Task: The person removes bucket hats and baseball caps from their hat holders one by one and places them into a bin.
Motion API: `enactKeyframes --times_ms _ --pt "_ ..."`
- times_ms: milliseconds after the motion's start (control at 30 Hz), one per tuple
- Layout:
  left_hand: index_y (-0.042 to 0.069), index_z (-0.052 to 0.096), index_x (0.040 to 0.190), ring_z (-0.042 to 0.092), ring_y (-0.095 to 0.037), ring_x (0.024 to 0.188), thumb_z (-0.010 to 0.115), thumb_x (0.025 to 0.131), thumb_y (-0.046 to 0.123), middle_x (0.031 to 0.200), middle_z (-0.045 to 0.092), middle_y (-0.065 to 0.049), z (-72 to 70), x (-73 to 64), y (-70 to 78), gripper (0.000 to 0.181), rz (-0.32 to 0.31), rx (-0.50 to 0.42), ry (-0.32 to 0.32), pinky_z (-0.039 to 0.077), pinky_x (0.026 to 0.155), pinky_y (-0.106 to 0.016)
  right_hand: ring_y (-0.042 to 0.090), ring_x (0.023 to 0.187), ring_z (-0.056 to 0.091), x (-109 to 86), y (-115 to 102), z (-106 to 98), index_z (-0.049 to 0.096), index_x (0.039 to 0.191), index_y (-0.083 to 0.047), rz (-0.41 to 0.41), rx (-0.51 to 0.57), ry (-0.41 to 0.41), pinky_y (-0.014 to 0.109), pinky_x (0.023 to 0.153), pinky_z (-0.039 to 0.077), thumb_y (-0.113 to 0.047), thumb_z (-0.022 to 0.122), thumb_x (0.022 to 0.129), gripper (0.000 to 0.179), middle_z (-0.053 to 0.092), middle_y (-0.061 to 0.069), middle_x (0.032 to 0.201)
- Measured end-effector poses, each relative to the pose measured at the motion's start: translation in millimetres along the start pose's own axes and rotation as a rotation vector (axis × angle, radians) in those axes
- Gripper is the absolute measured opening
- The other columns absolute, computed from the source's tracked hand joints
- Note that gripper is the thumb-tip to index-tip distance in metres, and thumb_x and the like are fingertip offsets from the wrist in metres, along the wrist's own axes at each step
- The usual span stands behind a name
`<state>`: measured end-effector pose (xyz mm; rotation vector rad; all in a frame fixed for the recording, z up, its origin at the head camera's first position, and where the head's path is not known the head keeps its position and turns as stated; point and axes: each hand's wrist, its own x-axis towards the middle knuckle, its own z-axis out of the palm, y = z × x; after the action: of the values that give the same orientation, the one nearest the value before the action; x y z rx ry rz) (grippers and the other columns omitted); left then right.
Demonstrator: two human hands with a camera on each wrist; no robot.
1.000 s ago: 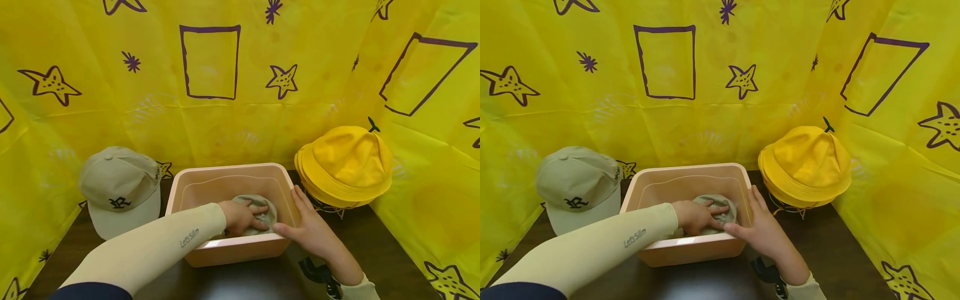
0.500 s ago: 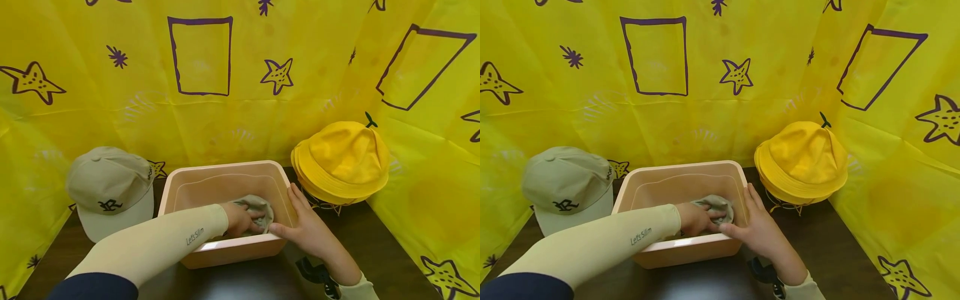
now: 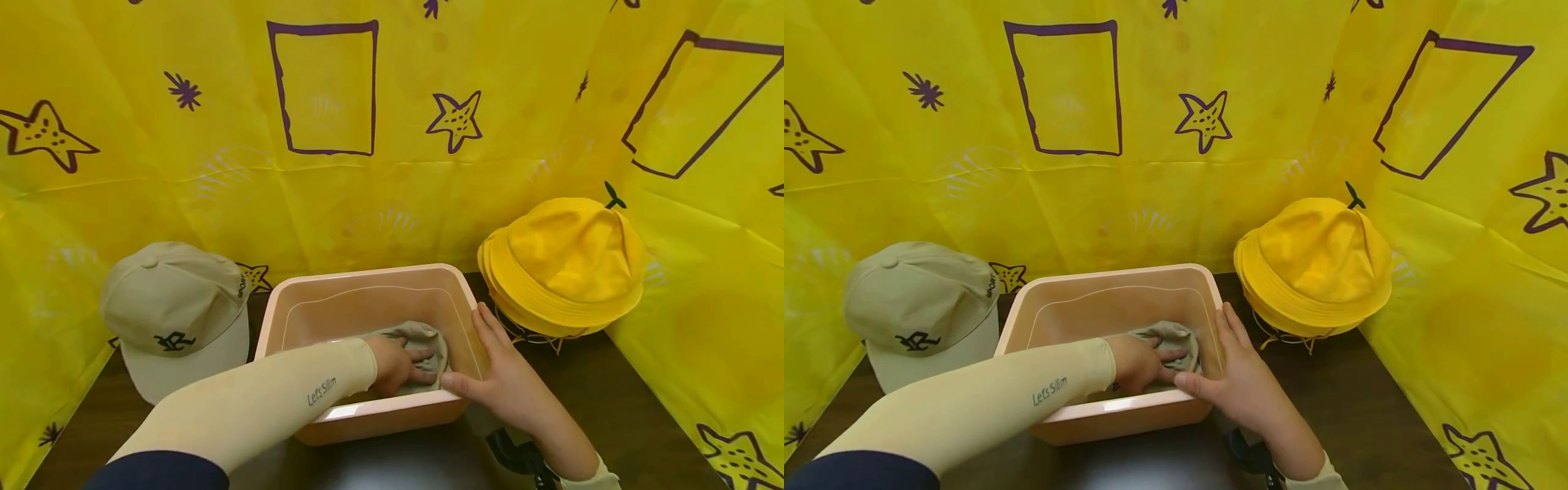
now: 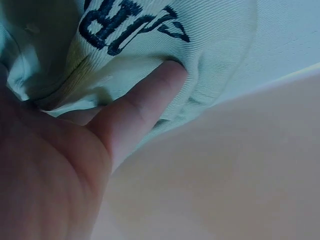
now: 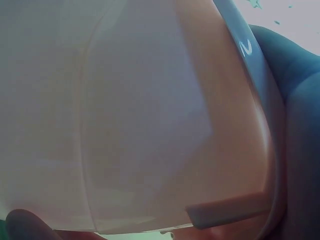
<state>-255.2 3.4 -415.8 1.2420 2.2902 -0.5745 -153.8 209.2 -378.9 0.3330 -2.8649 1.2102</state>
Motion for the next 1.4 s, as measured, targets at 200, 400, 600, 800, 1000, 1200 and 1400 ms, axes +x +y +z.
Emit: enactKeyframes --times_ms 200,400,600,800,1000,1200,1400 --pt "0.059 0.029 0.149 0.026 -0.037 0.143 0.072 0.089 0.044 0.164 0.01 0.016 -6.4 -6.3 2.8 0.076 0.026 0.018 0.0 0.034 0.108 -0.049 0.047 0.142 0.019 -4.4 -5 -2 0.018 0.159 -0.003 -0.017 -0.001 0.008 0.067 0.106 0.025 -0.055 0.076 0.082 0.109 0.005 0.006 0.166" --pt "0.055 0.037 0.148 0.026 -0.038 0.143 0.067 0.09 0.039 0.163 0.018 0.013 -18.3 -19.2 1.8 0.068 0.038 -0.013 -0.026 0.029 0.111 -0.047 0.046 0.142 0.022 -3.6 -6 -3 0.019 0.158 -0.003 -0.035 -0.002 0.011 0.066 0.106 0.026 -0.053 0.077 0.083 0.108 0.006 0.007 0.166" --pt "0.051 0.041 0.148 0.029 -0.018 0.143 0.062 0.089 0.03 0.16 0.024 0.015 -33.0 -42.1 0.8 0.066 -0.004 -0.098 -0.065 0.034 0.107 -0.035 0.045 0.142 0.022 -3.5 -4 -3 0.019 0.158 -0.002 -0.041 -0.001 0.011 0.066 0.106 0.027 -0.053 0.077 0.082 0.108 0.007 0.009 0.165" --pt "0.043 0.038 0.153 0.032 -0.01 0.14 0.068 0.089 0.047 0.156 0.034 0.013 -52.9 -74.2 -4.8 0.07 -0.044 -0.195 -0.063 0.031 0.109 -0.033 0.044 0.142 0.024 -3.7 -3 -3 0.019 0.158 -0.001 -0.036 0.0 0.012 0.065 0.106 0.028 -0.054 0.077 0.082 0.109 0.007 0.011 0.165" --pt "0.032 0.03 0.158 0.026 -0.022 0.145 0.07 0.091 0.049 0.162 0.021 0.005 -67.2 -128.8 -30.2 0.079 -0.029 -0.305 0.213 0.027 0.114 -0.04 0.045 0.142 0.024 -3.3 -3 -2 0.019 0.157 0.0 -0.042 0.0 0.014 0.065 0.106 0.027 -0.054 0.077 0.082 0.109 0.008 0.013 0.165" --pt "0.024 0.03 0.158 0.022 -0.048 0.142 0.069 0.092 0.048 0.164 0.016 -0.007 -60.7 -193.3 -44.5 0.08 -0.222 -0.264 0.569 0.024 0.111 -0.06 0.045 0.143 0.021 -3.2 -3 -3 0.018 0.157 0.001 -0.049 -0.003 0.012 0.065 0.108 0.024 -0.054 0.076 0.082 0.11 0.007 0.013 0.165" --pt "0.023 0.024 0.16 0.007 -0.052 0.143 0.064 0.094 0.051 0.166 0.002 -0.009 -35.1 -256.2 -54.5 0.082 -0.428 -0.299 0.751 0.015 0.107 -0.07 0.044 0.143 0.02 -3.0 -2 -2 0.018 0.158 0.0 -0.044 0.011 0.011 0.065 0.108 0.024 -0.053 0.076 0.083 0.109 0.007 0.013 0.165"
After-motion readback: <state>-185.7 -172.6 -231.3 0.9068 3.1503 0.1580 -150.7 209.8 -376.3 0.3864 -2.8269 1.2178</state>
